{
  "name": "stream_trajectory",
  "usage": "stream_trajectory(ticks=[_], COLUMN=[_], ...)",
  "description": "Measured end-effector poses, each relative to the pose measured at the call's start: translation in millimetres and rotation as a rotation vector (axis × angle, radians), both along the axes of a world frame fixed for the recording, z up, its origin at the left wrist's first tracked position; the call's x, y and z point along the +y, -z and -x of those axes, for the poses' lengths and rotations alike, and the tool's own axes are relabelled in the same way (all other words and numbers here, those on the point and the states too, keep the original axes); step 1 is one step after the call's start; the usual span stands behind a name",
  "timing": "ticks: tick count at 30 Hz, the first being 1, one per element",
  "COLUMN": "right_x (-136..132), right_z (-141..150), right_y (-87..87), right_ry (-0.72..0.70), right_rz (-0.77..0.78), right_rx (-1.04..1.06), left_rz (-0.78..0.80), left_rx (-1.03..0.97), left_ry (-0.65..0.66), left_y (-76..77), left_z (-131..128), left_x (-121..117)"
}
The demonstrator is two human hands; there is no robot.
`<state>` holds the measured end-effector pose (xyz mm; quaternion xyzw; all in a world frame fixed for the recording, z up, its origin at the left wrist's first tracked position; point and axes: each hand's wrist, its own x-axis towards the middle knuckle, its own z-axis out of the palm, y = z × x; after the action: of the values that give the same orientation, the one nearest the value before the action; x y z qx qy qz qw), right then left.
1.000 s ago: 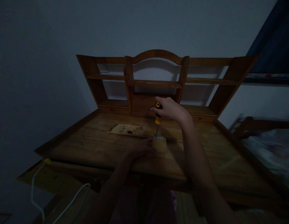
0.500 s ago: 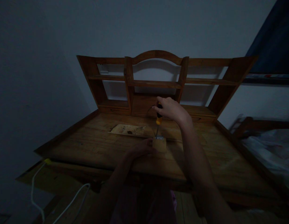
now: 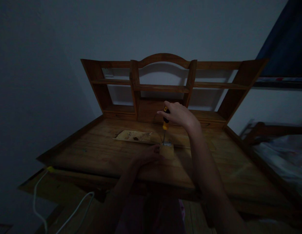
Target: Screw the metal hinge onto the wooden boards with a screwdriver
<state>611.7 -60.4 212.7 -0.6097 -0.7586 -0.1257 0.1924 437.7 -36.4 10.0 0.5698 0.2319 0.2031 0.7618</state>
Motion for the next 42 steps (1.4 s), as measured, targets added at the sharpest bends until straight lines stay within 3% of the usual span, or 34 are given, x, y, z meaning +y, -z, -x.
stream_trajectory(ticks=[10,18,25,32,40,42], right_x=[2.0,1.7,1.3,-1.3,5.3,6.0], right_z=[-4.7,-1.1,-2.5,1.3,-5.9,-5.2], right_y=[-2.0,1.2,-2.5,-1.3,-0.4,0.3], right_ry=[-0.061,0.035,-0.087,0.041,-0.165,-0.163], right_rz=[0.111,0.016,0.087,0.019,0.054,0.038], right_rx=[0.074,0.001,0.051,-0.006,0.060,0.037], left_rz=[0.008,0.021,0.011,0.009,0.014,0.010], left_rx=[-0.004,0.006,0.014,0.024,0.017,0.006], left_ry=[0.000,-0.002,-0.012,-0.018,-0.027,-0.017], left_y=[1.4,1.4,-0.4,-0.5,4.1,4.9], left_z=[-0.7,0.8,-0.6,-0.4,-0.4,-0.6], left_x=[0.5,0.7,-1.0,-0.4,1.6,2.0])
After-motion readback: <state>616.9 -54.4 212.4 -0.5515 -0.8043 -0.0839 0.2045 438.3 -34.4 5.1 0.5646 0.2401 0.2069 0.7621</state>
